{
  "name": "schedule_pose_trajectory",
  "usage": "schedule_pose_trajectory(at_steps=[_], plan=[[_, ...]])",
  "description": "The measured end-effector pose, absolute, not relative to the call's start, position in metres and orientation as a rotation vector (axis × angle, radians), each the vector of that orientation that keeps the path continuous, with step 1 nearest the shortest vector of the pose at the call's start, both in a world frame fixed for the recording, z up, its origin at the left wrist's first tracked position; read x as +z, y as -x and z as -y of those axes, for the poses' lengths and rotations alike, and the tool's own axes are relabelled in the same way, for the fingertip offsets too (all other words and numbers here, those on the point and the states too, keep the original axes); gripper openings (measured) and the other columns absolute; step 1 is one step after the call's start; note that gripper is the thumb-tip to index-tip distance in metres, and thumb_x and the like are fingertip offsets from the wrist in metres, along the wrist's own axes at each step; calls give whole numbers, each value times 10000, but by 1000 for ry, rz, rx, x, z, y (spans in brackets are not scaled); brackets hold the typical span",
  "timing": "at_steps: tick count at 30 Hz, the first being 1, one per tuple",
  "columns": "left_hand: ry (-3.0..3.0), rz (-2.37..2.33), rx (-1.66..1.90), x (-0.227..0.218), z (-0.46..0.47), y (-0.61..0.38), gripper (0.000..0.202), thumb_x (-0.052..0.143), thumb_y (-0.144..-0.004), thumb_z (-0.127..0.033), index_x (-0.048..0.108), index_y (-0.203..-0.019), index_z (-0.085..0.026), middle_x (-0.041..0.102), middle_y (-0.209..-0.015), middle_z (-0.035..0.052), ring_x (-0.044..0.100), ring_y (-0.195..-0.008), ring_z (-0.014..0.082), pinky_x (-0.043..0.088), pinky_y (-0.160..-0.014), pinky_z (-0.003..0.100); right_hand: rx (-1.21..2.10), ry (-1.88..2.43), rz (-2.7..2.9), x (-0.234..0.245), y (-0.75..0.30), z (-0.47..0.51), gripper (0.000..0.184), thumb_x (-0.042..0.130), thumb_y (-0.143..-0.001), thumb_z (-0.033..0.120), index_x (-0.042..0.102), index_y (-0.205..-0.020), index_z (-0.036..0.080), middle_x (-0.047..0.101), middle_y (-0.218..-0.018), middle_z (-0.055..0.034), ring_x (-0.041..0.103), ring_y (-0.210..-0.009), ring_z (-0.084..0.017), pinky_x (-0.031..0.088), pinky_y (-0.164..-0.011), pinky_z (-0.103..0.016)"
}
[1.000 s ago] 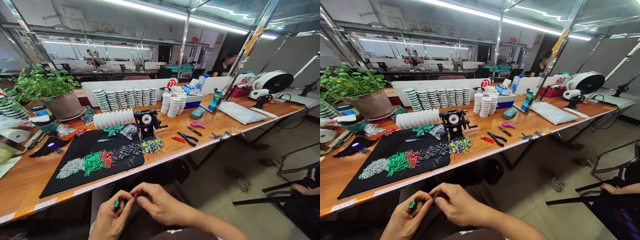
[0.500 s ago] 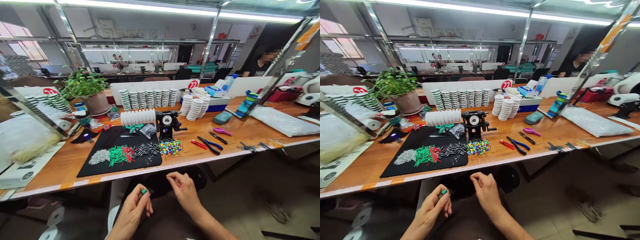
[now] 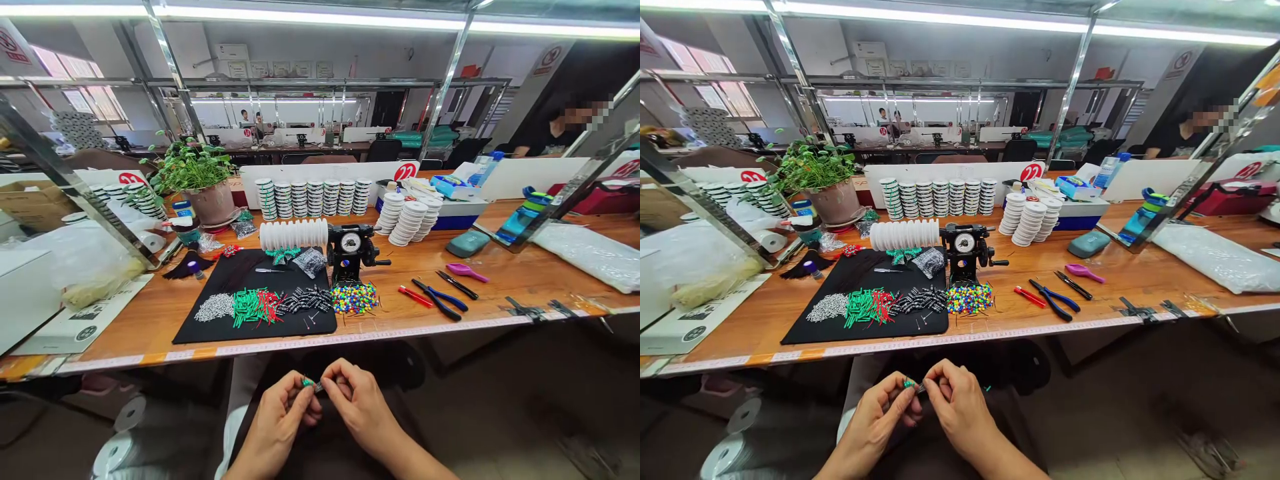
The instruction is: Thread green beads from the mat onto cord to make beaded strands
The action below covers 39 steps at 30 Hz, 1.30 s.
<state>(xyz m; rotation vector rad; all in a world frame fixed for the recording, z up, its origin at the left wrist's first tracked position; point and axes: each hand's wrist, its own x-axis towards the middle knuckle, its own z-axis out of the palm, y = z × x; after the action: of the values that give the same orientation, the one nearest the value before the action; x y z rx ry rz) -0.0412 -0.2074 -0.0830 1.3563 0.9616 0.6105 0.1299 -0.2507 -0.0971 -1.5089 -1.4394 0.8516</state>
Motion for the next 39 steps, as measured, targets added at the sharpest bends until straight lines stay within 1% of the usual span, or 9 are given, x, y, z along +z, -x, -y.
schedule_pose_trajectory(at_steps=[7,11,14,18,23,28,31,35,39], plan=[[-1478,-1062,677,-82,206,44,337,650,-865,-473,549,-706,-193,489,-588,-43,424,-537,118,348,-507,222,1214,1288,1264,-99,-136,249,347,618,-901,498,668,-799,170,356,-571,63,271,-537,-122,212,-512,-262],[-1316,-951,588,-83,204,45,407,698,-777,-546,504,-667,-205,394,-491,-83,302,-452,89,237,-444,215,1264,1208,1163,-101,-138,243,471,643,-862,623,679,-814,157,407,-607,44,288,-566,-126,237,-532,-257],[-1156,-827,549,-89,205,45,475,715,-723,-622,477,-664,-215,333,-453,-111,228,-405,68,190,-415,206,1263,1187,1188,-102,-136,242,491,637,-865,646,685,-821,159,459,-643,24,340,-599,-138,286,-562,-257],[-1012,-741,567,-89,208,44,465,743,-728,-572,460,-650,-211,301,-461,-121,174,-415,55,189,-422,198,1252,1157,1192,-101,-132,244,465,626,-888,632,623,-791,178,525,-732,0,430,-692,-165,366,-647,-266],[-991,-706,537,-80,211,43,450,754,-724,-557,484,-645,-205,302,-451,-116,184,-420,60,207,-435,209,1346,1151,1157,-99,-131,245,513,639,-851,688,625,-811,177,447,-675,26,336,-626,-142,293,-563,-248],[-996,-693,532,-79,212,43,439,753,-726,-548,498,-644,-200,331,-469,-106,199,-425,60,226,-436,210,1442,1078,1106,-95,-130,248,517,694,-826,675,636,-796,162,421,-652,42,289,-605,-121,246,-554,-247],[-965,-668,527,-80,212,42,413,755,-730,-519,508,-655,-197,320,-467,-112,191,-418,56,234,-435,210,1479,1026,1080,-95,-127,250,481,730,-827,628,670,-787,152,452,-631,42,312,-589,-110,263,-563,-244],[-885,-674,490,-75,213,41,379,777,-694,-468,520,-671,-191,347,-497,-106,177,-419,46,223,-431,207,1459,998,1084,-100,-125,251,436,764,-820,580,737,-817,145,576,-653,0,422,-597,-120,312,-582,-248],[-860,-701,432,-72,215,38,338,774,-678,-425,533,-668,-188,323,-485,-108,170,-420,47,203,-430,209,1438,1011,1113,-102,-124,252,441,763,-829,575,718,-802,137,529,-604,23,357,-552,-96,251,-532,-233]])
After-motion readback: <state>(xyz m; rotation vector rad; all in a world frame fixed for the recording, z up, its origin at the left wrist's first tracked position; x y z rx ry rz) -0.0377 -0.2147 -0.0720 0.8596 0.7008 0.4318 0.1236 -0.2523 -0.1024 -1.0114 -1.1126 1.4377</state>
